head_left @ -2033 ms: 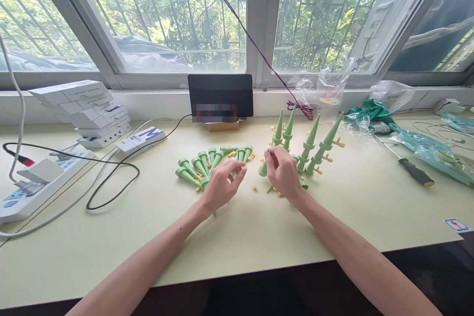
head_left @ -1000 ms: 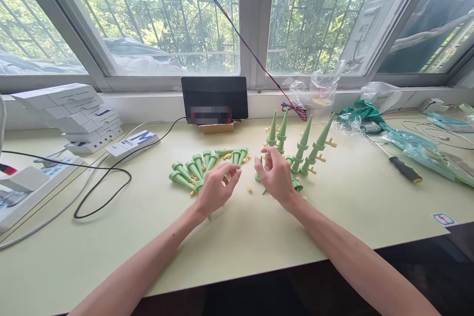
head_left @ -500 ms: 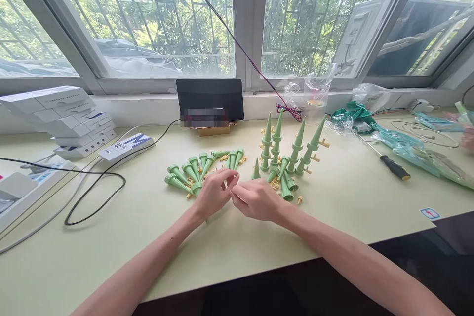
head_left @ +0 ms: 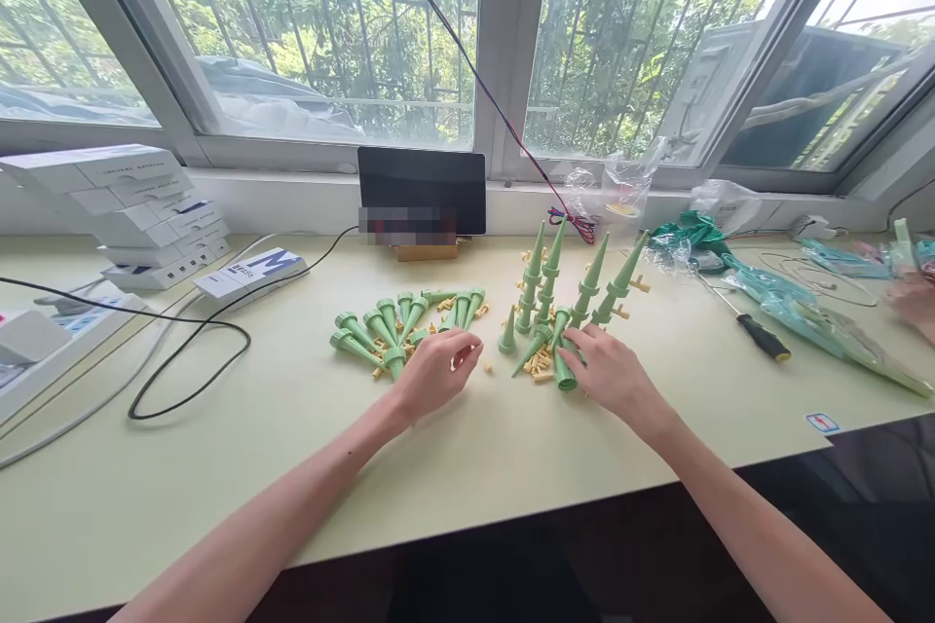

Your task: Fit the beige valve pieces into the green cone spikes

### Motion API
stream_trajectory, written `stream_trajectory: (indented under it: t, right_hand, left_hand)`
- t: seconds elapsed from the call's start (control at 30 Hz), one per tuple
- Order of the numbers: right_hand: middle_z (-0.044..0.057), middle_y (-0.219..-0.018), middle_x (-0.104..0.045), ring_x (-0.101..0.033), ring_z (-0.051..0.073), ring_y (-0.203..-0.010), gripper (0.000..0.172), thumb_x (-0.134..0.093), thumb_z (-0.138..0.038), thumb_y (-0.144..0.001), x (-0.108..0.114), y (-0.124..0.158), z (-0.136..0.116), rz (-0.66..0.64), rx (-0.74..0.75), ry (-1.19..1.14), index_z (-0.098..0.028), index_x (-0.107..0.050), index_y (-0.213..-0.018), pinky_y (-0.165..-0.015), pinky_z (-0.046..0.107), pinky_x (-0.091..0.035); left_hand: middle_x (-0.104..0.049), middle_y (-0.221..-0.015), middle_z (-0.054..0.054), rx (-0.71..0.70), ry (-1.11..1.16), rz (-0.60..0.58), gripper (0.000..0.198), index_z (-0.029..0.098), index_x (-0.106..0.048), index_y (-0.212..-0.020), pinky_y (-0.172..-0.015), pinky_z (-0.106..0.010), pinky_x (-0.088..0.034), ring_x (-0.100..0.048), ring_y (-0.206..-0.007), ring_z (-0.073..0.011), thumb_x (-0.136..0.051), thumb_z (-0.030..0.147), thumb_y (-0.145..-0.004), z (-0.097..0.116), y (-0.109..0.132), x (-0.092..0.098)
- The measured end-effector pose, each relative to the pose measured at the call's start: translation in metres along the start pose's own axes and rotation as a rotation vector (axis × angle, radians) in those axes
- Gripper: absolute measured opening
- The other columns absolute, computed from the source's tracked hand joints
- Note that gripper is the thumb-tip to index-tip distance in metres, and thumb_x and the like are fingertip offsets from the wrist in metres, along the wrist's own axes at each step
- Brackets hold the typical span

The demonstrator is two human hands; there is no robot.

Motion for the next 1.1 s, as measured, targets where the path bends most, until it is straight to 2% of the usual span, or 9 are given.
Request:
stream_trajectory:
  t: [0.2,0.5,0.67,0.93,1.1]
  right_hand:
    - [0.011,-0.103,-0.065,-0.065,0.024,-0.086,0.028,-0.042,-0.028,-0.102,-0.007,0.003,-0.001,-0.108,-0.102,0.040,-0.018,-0.061,-0.119,-0.060,0.028,-0.037]
    - [0.011,-0.102,-0.069,-0.065,0.026,-0.090,0.031,-0.047,-0.033,-0.099,-0.008,0.001,0.003,-0.149,-0.191,-0.049,-0.017,-0.056,-0.124,-0.065,0.029,-0.041]
    - [0.011,-0.096,-0.069,-0.065,0.025,-0.087,0.034,-0.046,-0.034,-0.097,-0.007,0.001,0.006,-0.109,-0.183,-0.123,-0.018,-0.056,-0.125,-0.065,0.029,-0.043]
    - [0.002,-0.068,-0.064,-0.061,0.019,-0.063,0.032,-0.045,-0.041,-0.094,0.013,0.008,0.008,-0.012,-0.195,-0.323,-0.020,-0.060,-0.111,-0.055,0.027,-0.042]
    - [-0.002,-0.060,-0.059,-0.055,0.016,-0.049,0.025,-0.050,-0.041,-0.092,0.027,0.027,0.002,0.130,-0.242,-0.411,-0.021,-0.061,-0.101,-0.051,0.026,-0.043]
  left_hand:
    - [-0.061,-0.069,0.000,0.003,-0.002,-0.038,0.018,0.017,-0.063,-0.080,-0.059,-0.023,-0.039,-0.048,-0.058,-0.0099,-0.051,0.017,-0.093,0.000,0.000,-0.002]
    - [-0.063,-0.072,-0.001,0.007,0.008,-0.073,0.019,0.017,-0.064,-0.081,-0.060,-0.024,-0.040,-0.048,-0.059,-0.0107,-0.049,0.018,-0.093,0.000,0.000,-0.004]
    - [-0.063,-0.073,-0.002,0.000,0.002,-0.078,0.020,0.017,-0.063,-0.081,-0.059,-0.025,-0.040,-0.050,-0.060,-0.0118,-0.048,0.019,-0.094,-0.001,0.001,-0.005]
    - [-0.064,-0.073,-0.001,-0.002,0.010,-0.072,0.021,0.018,-0.065,-0.081,-0.059,-0.025,-0.040,-0.050,-0.059,-0.0115,-0.049,0.020,-0.094,0.001,0.001,-0.004]
    - [-0.065,-0.072,-0.001,0.030,0.070,-0.064,0.023,0.017,-0.067,-0.080,-0.058,-0.024,-0.042,-0.050,-0.058,-0.0106,-0.050,0.024,-0.095,0.003,-0.001,-0.003]
Point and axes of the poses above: each hand's wrist, its own y-axis away from the middle knuckle, its own x-axis out of the back of the hand, z = x × y, the point moved 5 cm from there along -y, towards the middle knuckle
